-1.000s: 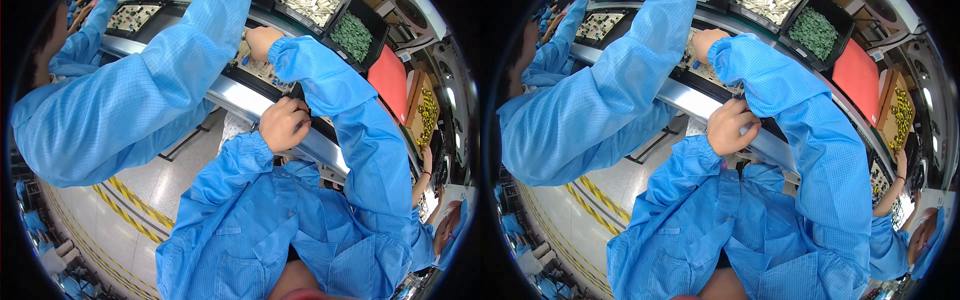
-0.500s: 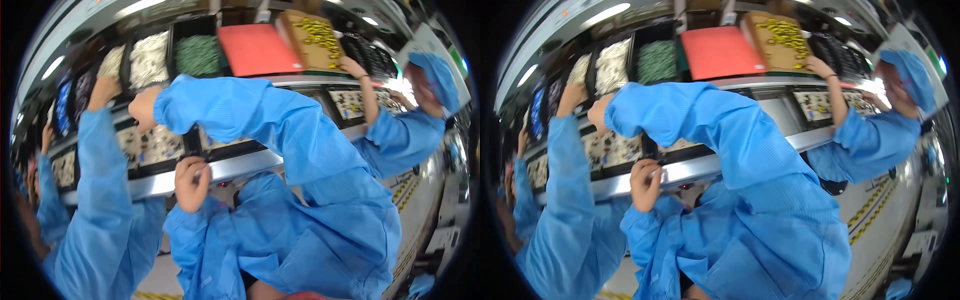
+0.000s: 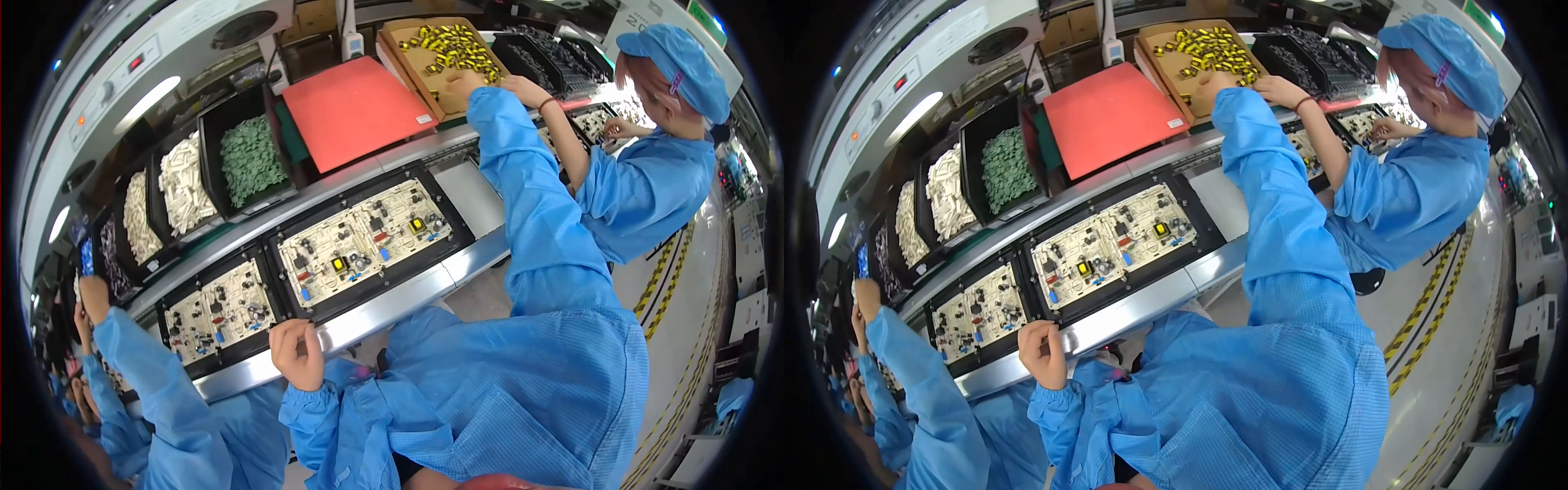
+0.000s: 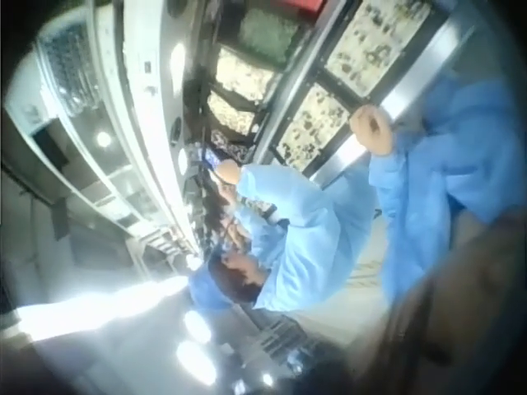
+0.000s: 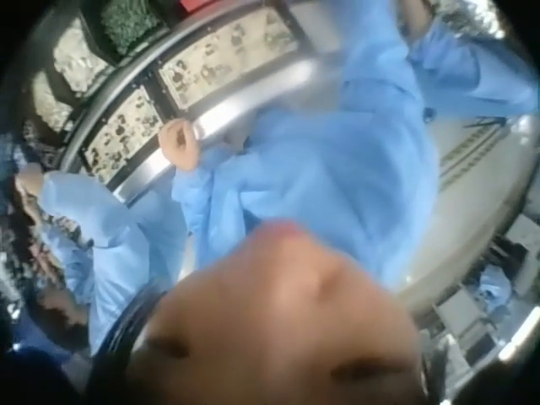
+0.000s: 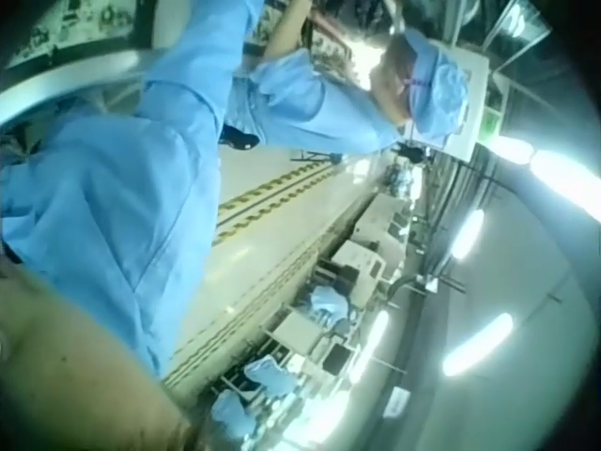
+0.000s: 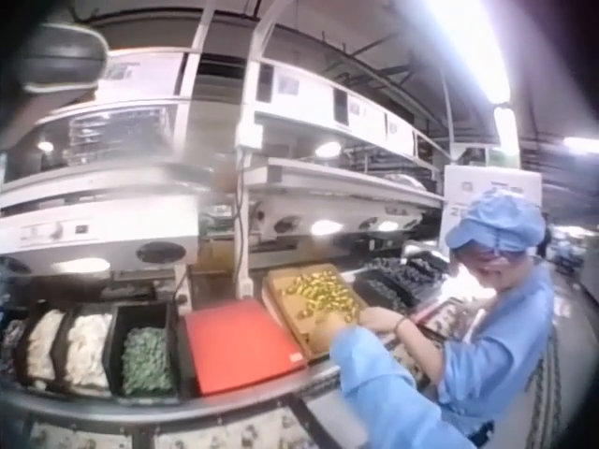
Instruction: The person assembles electronic components onto circuit boards by hand, taking the components from storage bins and placing them onto the boards.
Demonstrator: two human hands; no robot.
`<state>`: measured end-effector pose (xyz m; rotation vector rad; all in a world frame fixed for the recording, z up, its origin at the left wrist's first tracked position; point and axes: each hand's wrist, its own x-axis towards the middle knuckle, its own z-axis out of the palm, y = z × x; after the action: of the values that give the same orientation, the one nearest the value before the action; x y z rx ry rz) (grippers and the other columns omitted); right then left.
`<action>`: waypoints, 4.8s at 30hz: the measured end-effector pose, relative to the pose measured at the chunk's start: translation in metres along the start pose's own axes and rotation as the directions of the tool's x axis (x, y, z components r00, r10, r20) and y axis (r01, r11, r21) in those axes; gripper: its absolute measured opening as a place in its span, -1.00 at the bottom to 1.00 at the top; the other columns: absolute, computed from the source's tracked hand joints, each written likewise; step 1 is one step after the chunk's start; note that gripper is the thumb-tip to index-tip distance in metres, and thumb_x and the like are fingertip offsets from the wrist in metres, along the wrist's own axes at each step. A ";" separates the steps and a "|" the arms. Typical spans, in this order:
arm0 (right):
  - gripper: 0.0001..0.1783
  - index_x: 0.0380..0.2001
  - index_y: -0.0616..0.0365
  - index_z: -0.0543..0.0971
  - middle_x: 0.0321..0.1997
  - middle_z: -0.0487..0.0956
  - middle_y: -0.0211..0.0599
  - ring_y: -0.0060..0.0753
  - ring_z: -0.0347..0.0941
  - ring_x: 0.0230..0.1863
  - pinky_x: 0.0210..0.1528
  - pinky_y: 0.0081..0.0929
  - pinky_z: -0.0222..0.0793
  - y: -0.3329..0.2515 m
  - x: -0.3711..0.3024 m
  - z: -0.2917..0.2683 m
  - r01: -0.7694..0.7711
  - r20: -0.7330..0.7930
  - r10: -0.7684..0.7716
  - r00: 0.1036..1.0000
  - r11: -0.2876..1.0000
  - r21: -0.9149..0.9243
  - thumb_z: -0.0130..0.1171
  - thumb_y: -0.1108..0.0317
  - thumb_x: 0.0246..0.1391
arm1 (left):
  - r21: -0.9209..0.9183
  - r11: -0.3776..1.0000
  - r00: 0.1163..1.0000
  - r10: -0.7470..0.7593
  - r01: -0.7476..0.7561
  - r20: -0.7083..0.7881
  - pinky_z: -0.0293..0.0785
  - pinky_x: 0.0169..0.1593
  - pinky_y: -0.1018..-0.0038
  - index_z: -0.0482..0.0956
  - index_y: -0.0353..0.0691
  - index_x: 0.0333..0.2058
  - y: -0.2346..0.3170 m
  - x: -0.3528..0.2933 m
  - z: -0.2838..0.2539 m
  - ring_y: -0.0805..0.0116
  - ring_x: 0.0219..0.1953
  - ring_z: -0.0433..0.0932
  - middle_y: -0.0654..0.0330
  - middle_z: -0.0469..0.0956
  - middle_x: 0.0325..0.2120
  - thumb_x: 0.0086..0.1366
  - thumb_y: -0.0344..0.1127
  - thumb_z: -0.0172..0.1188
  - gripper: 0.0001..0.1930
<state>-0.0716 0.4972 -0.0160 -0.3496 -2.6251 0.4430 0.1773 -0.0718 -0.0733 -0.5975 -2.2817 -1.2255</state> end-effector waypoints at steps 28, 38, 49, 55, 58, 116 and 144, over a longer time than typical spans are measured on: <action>-0.72 -0.16 0.42 0.42 -0.18 0.50 -0.13 -0.18 0.46 -0.04 0.04 -0.37 0.43 -0.124 -0.107 -0.032 -0.485 0.487 -0.048 0.872 0.057 0.873 0.10 0.50 0.06 | -0.123 0.985 0.993 -0.116 0.119 0.030 0.22 -0.43 0.61 0.49 -0.33 -0.47 -0.011 -0.010 -0.015 0.46 -0.42 0.36 0.14 0.45 -0.37 0.17 -0.50 0.06 -0.94; -0.54 0.09 0.29 0.29 0.01 0.43 -0.10 -0.41 0.42 -0.09 -0.04 -0.59 0.38 -0.147 -0.205 -0.052 -0.542 0.494 -0.258 0.831 -0.171 0.823 0.04 0.42 0.12 | -0.149 0.974 0.983 -0.156 0.170 0.101 0.32 -0.26 0.54 0.47 -0.35 -0.46 -0.010 -0.003 -0.023 0.35 -0.32 0.41 0.10 0.44 -0.35 0.16 -0.53 0.04 -0.95; -0.43 0.16 0.32 0.21 -0.05 0.44 -0.08 -0.38 0.37 -0.03 -0.02 -0.49 0.34 -0.160 -0.227 -0.069 -0.533 0.459 -0.324 0.827 -0.196 0.823 0.07 0.37 0.10 | -0.156 0.977 0.984 -0.124 0.144 0.127 0.32 -0.24 0.53 0.46 -0.37 -0.43 -0.032 -0.013 -0.022 0.35 -0.30 0.41 0.10 0.43 -0.31 0.19 -0.54 0.03 -0.95; -0.56 0.08 0.23 0.32 -0.05 0.47 -0.17 -0.36 0.46 -0.15 -0.12 -0.53 0.42 -0.183 -0.246 -0.064 -0.575 0.509 -0.276 0.815 -0.282 0.768 0.03 0.54 0.09 | -0.174 0.972 0.977 -0.128 0.158 0.172 0.32 -0.24 0.50 0.45 -0.39 -0.39 -0.031 -0.011 -0.036 0.29 -0.29 0.40 0.05 0.40 -0.29 0.26 -0.48 -0.01 -0.90; -0.59 0.04 0.24 0.35 -0.16 0.49 -0.14 -0.30 0.49 -0.16 -0.10 -0.48 0.45 -0.186 -0.252 -0.054 -0.649 0.596 -0.261 0.759 -0.235 0.724 0.02 0.58 0.08 | -0.198 0.964 0.977 -0.148 0.177 0.152 0.34 -0.20 0.46 0.44 -0.42 -0.38 -0.021 -0.016 -0.035 0.27 -0.28 0.40 0.04 0.41 -0.31 0.24 -0.52 -0.01 -0.92; -0.81 -0.50 0.18 0.49 -0.42 0.47 -0.28 -0.16 0.38 -0.26 -0.23 -0.29 0.35 -0.404 -0.189 0.058 0.678 0.160 -0.858 -0.488 -0.258 0.688 0.27 0.46 -0.26 | -0.056 0.961 0.947 -0.278 0.272 -0.160 0.36 -0.27 0.45 0.52 -0.36 -0.50 0.062 -0.059 -0.053 0.25 -0.35 0.46 0.10 0.51 -0.42 0.00 -0.57 0.13 -0.96; -0.81 -0.39 0.14 0.56 -0.40 0.52 -0.21 -0.14 0.47 -0.30 -0.23 -0.32 0.39 -0.299 -0.105 -0.049 0.959 0.117 -0.952 0.284 0.280 -0.046 0.14 0.36 -0.15 | 0.914 0.381 0.987 -0.020 -0.140 0.159 0.47 -0.20 0.18 0.55 -0.07 -0.40 -0.138 0.256 -0.037 0.11 -0.20 0.48 0.22 0.50 -0.31 0.16 -0.20 0.12 -0.87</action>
<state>-0.0083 0.2027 0.0930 1.2628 -2.3369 -0.1465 -0.0978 -0.1352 0.0085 -0.2963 -2.5469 0.3127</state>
